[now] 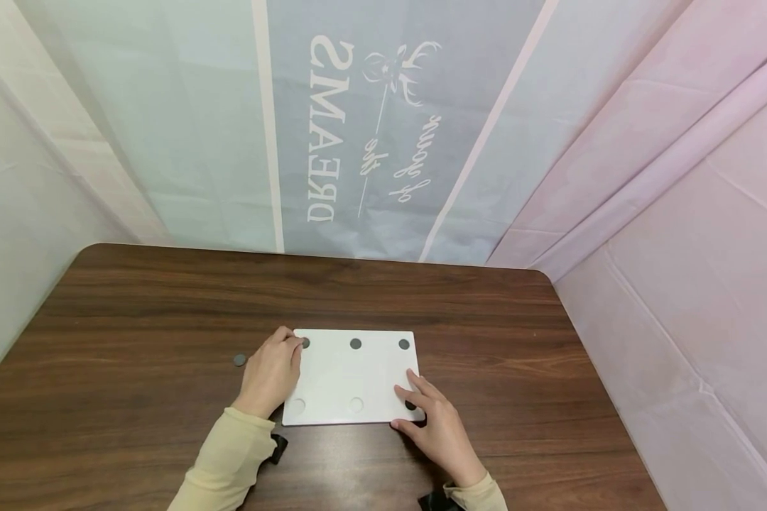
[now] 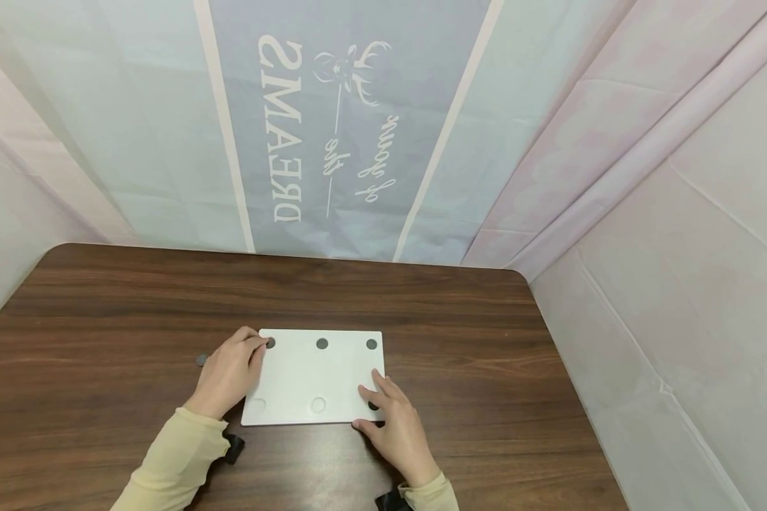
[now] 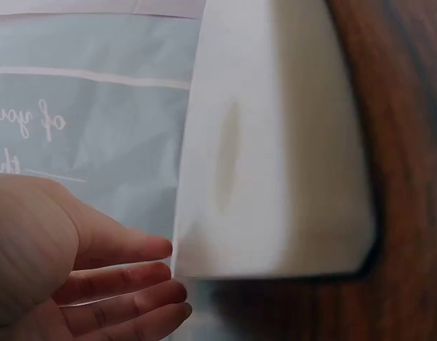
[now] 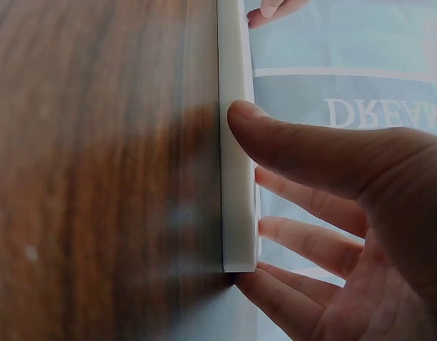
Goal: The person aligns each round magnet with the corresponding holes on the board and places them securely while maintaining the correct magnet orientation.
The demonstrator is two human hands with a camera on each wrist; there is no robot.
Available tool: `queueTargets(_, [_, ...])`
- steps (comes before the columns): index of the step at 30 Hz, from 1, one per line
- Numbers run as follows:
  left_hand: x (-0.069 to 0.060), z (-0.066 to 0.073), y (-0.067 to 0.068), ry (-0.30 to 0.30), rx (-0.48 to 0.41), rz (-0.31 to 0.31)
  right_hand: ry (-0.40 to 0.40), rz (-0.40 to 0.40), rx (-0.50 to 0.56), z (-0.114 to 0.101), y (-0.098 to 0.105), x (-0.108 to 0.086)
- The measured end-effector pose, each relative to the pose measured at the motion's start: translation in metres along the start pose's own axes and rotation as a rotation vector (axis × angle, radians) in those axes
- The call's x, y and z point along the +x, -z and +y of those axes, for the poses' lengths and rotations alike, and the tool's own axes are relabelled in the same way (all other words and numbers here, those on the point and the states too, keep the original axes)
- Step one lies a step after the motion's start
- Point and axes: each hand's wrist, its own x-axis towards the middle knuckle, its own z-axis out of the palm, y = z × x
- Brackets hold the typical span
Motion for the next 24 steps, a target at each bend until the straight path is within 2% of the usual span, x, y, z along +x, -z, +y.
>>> queueTargets(7, [-0.005,-0.004,0.013,-0.006,-0.004,0.002,-0.001,0.002,0.006,-0.001,0.000,0.000])
queueTargets(19, [-0.018,-0.017,0.026,0.050,0.041,0.004,-0.001,-0.001,0.009,-0.002,0.002,0.001])
queueTargets(24, [-0.021,-0.022,0.028,0.034,0.078,0.020,0.003,0.000,0.017,-0.002,0.002,0.001])
